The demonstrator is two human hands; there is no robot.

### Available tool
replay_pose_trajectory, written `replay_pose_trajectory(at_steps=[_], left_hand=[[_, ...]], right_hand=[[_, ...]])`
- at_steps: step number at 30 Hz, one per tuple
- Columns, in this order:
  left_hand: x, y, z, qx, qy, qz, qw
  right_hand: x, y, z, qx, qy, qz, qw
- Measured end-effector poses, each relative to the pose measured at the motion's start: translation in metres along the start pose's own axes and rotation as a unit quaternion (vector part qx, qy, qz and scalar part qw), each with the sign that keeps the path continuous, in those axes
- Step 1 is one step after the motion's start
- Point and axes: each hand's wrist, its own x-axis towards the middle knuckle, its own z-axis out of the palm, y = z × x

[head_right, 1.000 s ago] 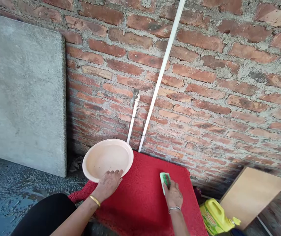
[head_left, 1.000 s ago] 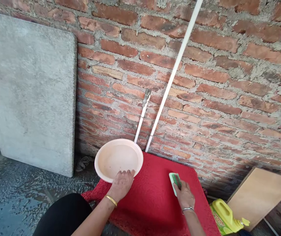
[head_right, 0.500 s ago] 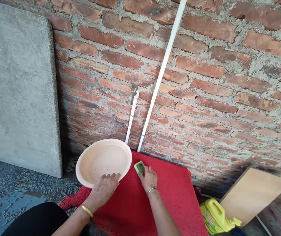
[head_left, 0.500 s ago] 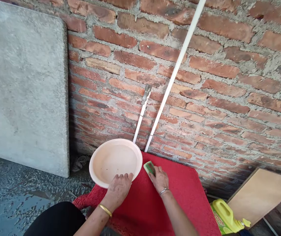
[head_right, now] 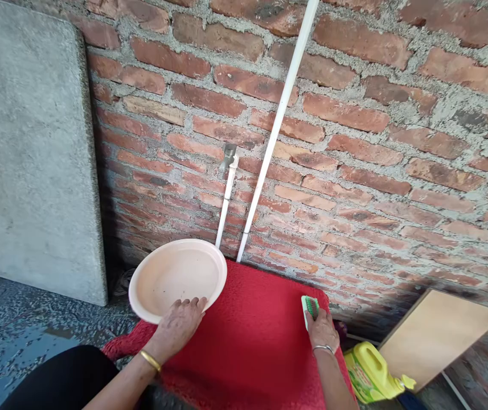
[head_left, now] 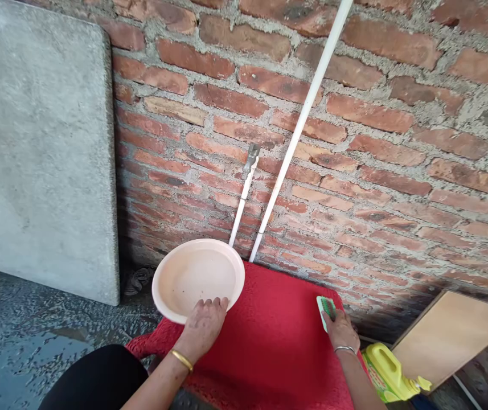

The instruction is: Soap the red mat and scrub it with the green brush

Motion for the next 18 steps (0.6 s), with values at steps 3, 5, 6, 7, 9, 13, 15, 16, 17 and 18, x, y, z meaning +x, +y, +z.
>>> replay_pose_trajectory(at_steps=[3,5,6,7,9,13,15,16,17,18], left_hand=[[-0.001,0.0,-0.001,0.002,0.0,0.001,1.0],[-0.001,0.0,-0.001,0.003,0.001,0.003,1.0],[-0.001,-0.001,-0.001,0.003,0.003,0.003,1.0],[-0.001,-0.001,0.0,0.004,0.006,0.004,1.0],[-0.002,-0.001,0.002,0.004,0.012,0.004,1.0],[-0.002,-0.002,0.004,0.0,0.017,0.001,1.0],[-0.002,-0.002,0.004,-0.007,0.01,-0.004,1.0],[-0.002,-0.002,0.004,-0.01,0.006,-0.004,1.0],[-0.003,-0.002,0.005,-0.013,0.006,-0.004,1.0],[-0.003,-0.002,0.006,-0.015,0.008,-0.002,1.0]], right_hand=[[-0.009,-0.039,0.006,0.017,0.003,-0.053,0.998],[-0.018,-0.076,0.011,0.029,0.004,-0.105,0.994],[-0.025,-0.096,0.014,0.036,0.005,-0.135,0.99],[-0.032,-0.117,0.016,0.041,0.006,-0.167,0.985],[-0.048,-0.156,0.021,0.051,0.008,-0.228,0.972],[-0.073,-0.21,0.028,0.057,0.004,-0.313,0.948],[-0.074,-0.219,0.031,0.054,-0.002,-0.326,0.944],[-0.071,-0.218,0.032,0.051,-0.004,-0.324,0.945],[-0.065,-0.214,0.033,0.047,-0.006,-0.316,0.948],[-0.057,-0.205,0.033,0.042,-0.007,-0.301,0.953]])
